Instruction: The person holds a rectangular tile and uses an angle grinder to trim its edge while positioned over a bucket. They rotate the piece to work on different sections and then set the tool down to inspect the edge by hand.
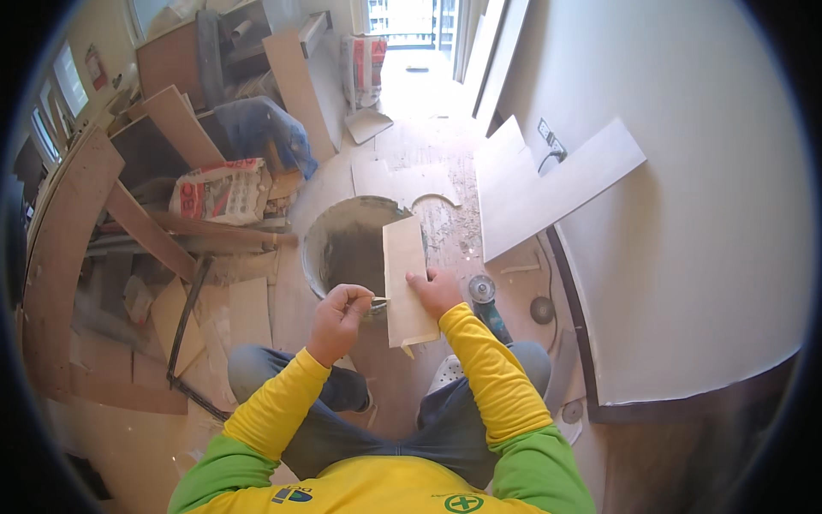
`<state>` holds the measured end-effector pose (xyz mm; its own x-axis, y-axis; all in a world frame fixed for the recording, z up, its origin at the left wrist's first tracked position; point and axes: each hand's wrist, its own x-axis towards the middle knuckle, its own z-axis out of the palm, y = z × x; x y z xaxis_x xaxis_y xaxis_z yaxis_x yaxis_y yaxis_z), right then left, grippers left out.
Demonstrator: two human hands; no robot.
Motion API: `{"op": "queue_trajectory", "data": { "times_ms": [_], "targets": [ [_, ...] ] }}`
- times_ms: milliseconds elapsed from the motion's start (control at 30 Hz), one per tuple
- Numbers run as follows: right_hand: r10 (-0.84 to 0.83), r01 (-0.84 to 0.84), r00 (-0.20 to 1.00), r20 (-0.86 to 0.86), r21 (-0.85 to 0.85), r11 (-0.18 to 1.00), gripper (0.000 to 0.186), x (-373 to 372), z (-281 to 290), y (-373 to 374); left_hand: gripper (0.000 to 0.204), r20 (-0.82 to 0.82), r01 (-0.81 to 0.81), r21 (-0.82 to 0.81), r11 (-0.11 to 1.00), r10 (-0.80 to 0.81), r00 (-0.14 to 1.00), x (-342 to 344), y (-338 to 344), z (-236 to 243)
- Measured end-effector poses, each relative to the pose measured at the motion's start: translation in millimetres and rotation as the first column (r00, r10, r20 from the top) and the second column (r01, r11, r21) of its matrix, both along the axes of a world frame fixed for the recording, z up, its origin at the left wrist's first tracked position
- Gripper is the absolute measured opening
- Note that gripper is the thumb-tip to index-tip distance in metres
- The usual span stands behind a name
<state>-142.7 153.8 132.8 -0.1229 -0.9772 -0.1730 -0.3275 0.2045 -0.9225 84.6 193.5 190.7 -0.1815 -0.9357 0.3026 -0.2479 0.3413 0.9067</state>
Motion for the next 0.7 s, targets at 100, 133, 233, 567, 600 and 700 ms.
{"op": "queue_trajectory", "data": {
  "times_ms": [100, 133, 233, 567, 600, 700],
  "targets": [
    [0.005, -0.005, 1.000, -0.020, -0.006, 1.000, 0.045, 2.8, 9.8, 1.7, 0.009, -0.010, 0.017, 0.008, 1.000, -0.017, 1.000, 1.4, 0.2, -6.4],
    [0.009, -0.010, 0.999, -0.048, -0.011, 1.000, 0.045, 2.7, 11.3, 2.6, 0.009, 0.006, 0.023, 0.002, 1.000, -0.023, 1.000, 1.0, -0.2, -6.6],
    [0.006, -0.007, 0.998, -0.063, -0.012, 1.000, 0.045, -0.1, 7.5, 2.8, 0.009, 0.019, 0.030, 0.011, 0.999, -0.030, 0.999, -2.4, 1.5, 0.1],
    [0.022, -0.021, 0.997, -0.079, 0.010, 1.000, 0.047, 2.0, 9.2, 3.7, 0.010, 0.031, 0.038, 0.020, 0.999, -0.039, 0.999, 0.8, 2.0, -5.0],
    [0.020, -0.020, 0.997, -0.080, 0.007, 1.000, 0.047, 0.5, 6.0, 3.3, 0.010, 0.030, 0.040, 0.017, 0.999, -0.040, 0.999, -0.2, 1.9, -4.5],
    [0.033, -0.034, 0.997, -0.075, -0.009, 0.999, 0.047, 2.3, 6.8, 2.3, 0.010, 0.013, 0.033, 0.011, 0.999, -0.033, 0.999, -0.4, 2.6, -2.6]
  ]
}}
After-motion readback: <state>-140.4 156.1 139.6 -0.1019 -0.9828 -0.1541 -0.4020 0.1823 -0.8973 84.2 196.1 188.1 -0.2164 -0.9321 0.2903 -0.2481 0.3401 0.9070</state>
